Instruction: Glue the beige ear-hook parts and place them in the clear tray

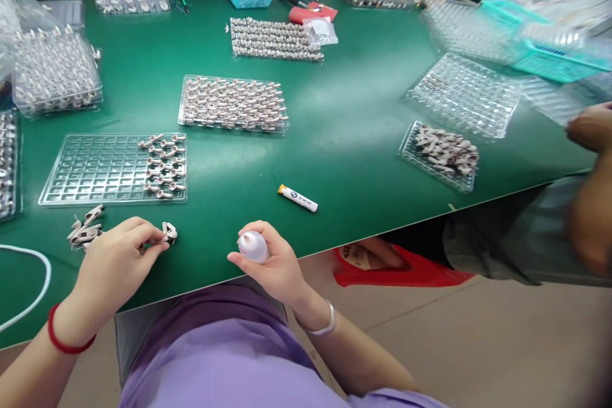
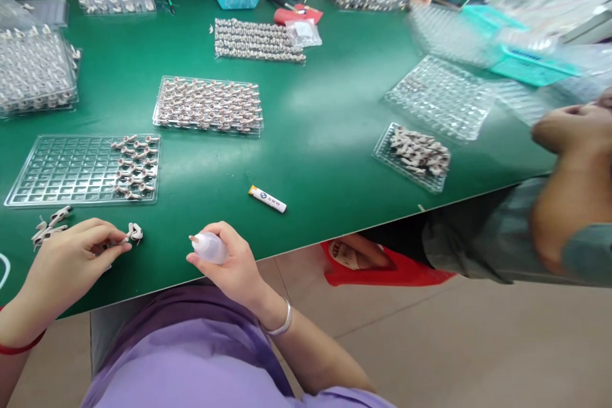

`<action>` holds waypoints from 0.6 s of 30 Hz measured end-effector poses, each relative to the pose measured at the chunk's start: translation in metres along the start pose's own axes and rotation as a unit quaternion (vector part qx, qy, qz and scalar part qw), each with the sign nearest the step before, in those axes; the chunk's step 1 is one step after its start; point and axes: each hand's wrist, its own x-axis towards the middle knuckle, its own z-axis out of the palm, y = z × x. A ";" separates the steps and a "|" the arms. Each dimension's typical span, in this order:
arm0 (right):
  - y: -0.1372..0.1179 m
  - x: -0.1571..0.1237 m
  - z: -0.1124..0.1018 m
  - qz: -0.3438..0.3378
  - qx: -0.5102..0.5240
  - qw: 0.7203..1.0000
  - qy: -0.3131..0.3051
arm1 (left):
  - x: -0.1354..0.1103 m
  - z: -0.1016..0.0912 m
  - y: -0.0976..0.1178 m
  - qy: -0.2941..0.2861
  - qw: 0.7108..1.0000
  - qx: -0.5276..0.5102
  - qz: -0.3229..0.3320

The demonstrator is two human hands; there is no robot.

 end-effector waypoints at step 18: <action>-0.019 -0.015 0.021 0.011 0.078 0.984 -0.158 | -0.080 0.029 0.021 0.144 0.982 -0.092 0.078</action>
